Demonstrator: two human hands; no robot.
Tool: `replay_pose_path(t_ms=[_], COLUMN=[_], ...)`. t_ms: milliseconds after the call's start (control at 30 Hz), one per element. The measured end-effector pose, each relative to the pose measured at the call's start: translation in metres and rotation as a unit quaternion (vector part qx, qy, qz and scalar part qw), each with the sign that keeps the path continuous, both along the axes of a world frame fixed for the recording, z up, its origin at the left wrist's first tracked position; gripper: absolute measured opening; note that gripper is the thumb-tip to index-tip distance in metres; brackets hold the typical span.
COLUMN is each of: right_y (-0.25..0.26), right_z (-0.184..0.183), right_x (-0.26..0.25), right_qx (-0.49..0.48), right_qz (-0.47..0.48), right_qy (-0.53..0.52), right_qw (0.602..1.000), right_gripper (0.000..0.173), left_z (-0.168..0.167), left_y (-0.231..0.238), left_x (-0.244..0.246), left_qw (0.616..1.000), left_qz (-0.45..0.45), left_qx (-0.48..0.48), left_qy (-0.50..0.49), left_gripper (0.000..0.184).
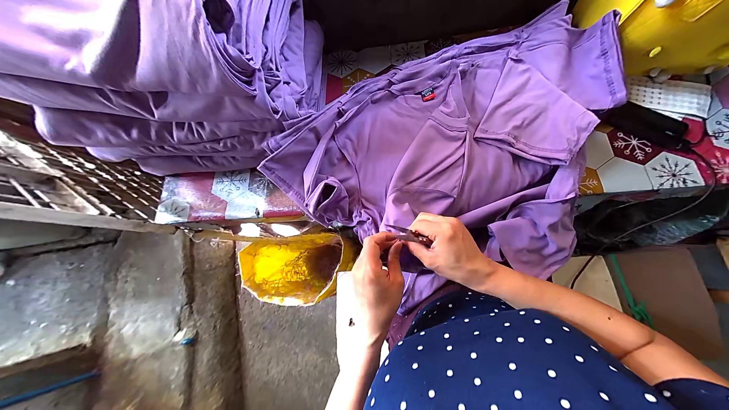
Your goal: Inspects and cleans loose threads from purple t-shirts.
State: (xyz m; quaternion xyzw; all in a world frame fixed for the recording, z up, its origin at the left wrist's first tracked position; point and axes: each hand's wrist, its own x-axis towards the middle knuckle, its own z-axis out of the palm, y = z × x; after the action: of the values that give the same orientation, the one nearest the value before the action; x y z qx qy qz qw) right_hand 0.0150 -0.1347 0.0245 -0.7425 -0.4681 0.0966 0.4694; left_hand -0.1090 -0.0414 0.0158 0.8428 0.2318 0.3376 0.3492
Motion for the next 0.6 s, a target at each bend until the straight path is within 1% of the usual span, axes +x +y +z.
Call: replay_pose_path(t_ms=[33,67,100,133,167,200,233,267,300,367,467,533,600], right_y=[0.001,0.001,0.001,0.002,0.004,0.006,0.008,0.009,0.009,0.010,0.012,0.014,0.016], right_z=[-0.001,0.001,0.004,0.008,0.011,0.011,0.009,0.008,0.008,0.010,0.013,0.015,0.015], right_x=[-0.001,-0.001,0.001,0.004,0.008,0.010,0.010,0.009,0.008,0.006,0.005,0.005,0.003], right_qx=[0.005,-0.009,-0.035,-0.057,-0.062,-0.052,-0.039,-0.030,-0.024,-0.022,-0.040,-0.051,-0.056], right_qz=[0.001,0.008,0.020,0.035,0.044,0.049,0.052,0.056,0.059,0.061,0.074,0.077,0.078], right_qy=[-0.016,0.011,0.083,0.185,0.288,0.369,0.412,0.420,0.410,0.363,0.290,0.286,0.300], right_qw=[1.000,1.000,0.996,0.981,0.955,0.927,0.909,0.905,0.910,0.930,0.953,0.954,0.949], right_gripper=[0.012,0.013,0.014,0.013,0.013,0.015,0.017,0.017,0.017,0.014,0.013,0.014,0.014], left_z=[-0.001,-0.001,-0.002,-0.002,-0.002,-0.002,-0.003,-0.003,-0.004,-0.004,-0.005,-0.007,-0.011], left_y=[0.000,0.000,0.001,0.003,0.004,0.005,0.006,0.006,0.007,0.009,0.011,0.009,0.006], left_x=[0.000,-0.001,-0.002,-0.003,-0.003,-0.003,-0.003,-0.003,-0.003,-0.005,-0.009,-0.009,-0.007], left_qw=[1.000,0.999,0.998,0.995,0.992,0.991,0.991,0.992,0.993,0.994,0.991,0.987,0.987], left_qz=[-0.004,-0.010,-0.018,-0.025,-0.027,-0.023,-0.018,-0.012,-0.008,-0.010,-0.043,-0.051,-0.027], left_qx=[-0.012,-0.035,-0.067,-0.099,-0.122,-0.130,-0.128,-0.123,-0.115,-0.105,-0.121,-0.142,-0.141], left_qy=[0.001,-0.002,-0.010,-0.019,-0.025,-0.027,-0.027,-0.024,-0.021,-0.018,-0.032,-0.057,-0.075], left_gripper=[0.015,0.015,0.013,0.011,0.008,0.007,0.009,0.011,0.012,0.015,0.015,0.013,0.011])
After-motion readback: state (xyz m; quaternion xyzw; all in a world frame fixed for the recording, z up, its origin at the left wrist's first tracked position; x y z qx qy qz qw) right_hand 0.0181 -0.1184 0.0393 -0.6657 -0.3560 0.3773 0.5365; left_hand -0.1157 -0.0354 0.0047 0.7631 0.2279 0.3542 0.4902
